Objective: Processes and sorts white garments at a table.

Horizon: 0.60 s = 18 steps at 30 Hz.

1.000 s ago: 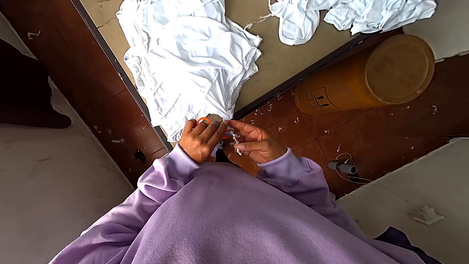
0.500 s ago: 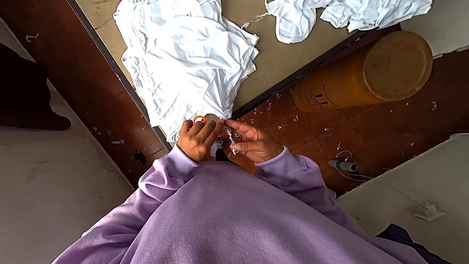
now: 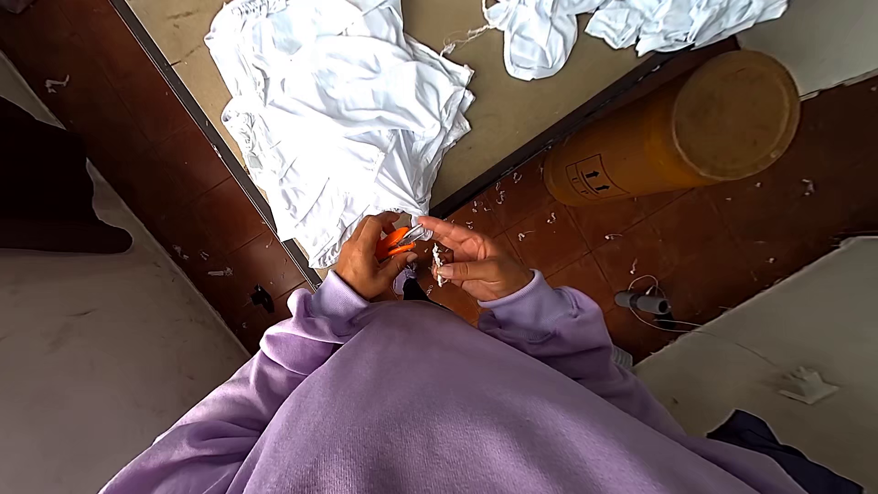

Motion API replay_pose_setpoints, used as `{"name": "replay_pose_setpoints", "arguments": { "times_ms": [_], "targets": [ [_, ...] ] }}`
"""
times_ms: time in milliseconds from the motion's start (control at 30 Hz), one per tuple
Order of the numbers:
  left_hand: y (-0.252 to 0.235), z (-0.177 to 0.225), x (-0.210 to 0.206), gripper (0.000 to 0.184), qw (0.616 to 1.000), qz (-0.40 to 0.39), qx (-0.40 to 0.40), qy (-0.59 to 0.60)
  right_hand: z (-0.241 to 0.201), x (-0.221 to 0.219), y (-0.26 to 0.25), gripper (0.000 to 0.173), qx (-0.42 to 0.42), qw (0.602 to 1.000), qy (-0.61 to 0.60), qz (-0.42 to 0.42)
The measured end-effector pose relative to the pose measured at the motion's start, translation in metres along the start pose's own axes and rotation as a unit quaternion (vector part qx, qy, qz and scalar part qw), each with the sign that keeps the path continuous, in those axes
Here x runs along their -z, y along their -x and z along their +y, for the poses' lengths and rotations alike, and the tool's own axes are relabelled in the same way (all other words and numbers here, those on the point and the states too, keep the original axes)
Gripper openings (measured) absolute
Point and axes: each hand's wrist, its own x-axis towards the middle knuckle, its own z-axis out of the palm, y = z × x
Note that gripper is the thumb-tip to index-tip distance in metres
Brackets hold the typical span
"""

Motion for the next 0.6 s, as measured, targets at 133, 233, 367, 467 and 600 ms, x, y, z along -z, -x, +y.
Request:
{"name": "replay_pose_setpoints", "arguments": {
  "times_ms": [133, 233, 367, 467, 600],
  "targets": [
    [-0.008, 0.007, -0.013, 0.037, 0.98, -0.005, 0.113, 0.161, -0.007, -0.001, 0.001, 0.079, 0.01, 0.999, 0.037, -0.036],
    [-0.018, 0.013, -0.016, 0.009, 0.973, 0.009, 0.132, 0.187, -0.012, 0.004, 0.006, 0.085, 0.019, 0.996, 0.075, -0.038],
    [-0.026, 0.017, -0.014, 0.016, 0.936, -0.065, 0.161, 0.305, -0.013, 0.013, 0.014, 0.081, 0.034, 0.994, 0.1, -0.04],
    [-0.03, 0.019, -0.019, 0.004, 0.908, -0.04, 0.196, 0.369, -0.014, 0.01, 0.017, 0.076, 0.017, 0.987, 0.153, -0.039],
    [-0.038, 0.02, -0.015, 0.014, 0.895, -0.005, 0.247, 0.371, -0.008, 0.02, 0.027, 0.069, -0.043, 0.949, 0.313, -0.006]
  ]
}}
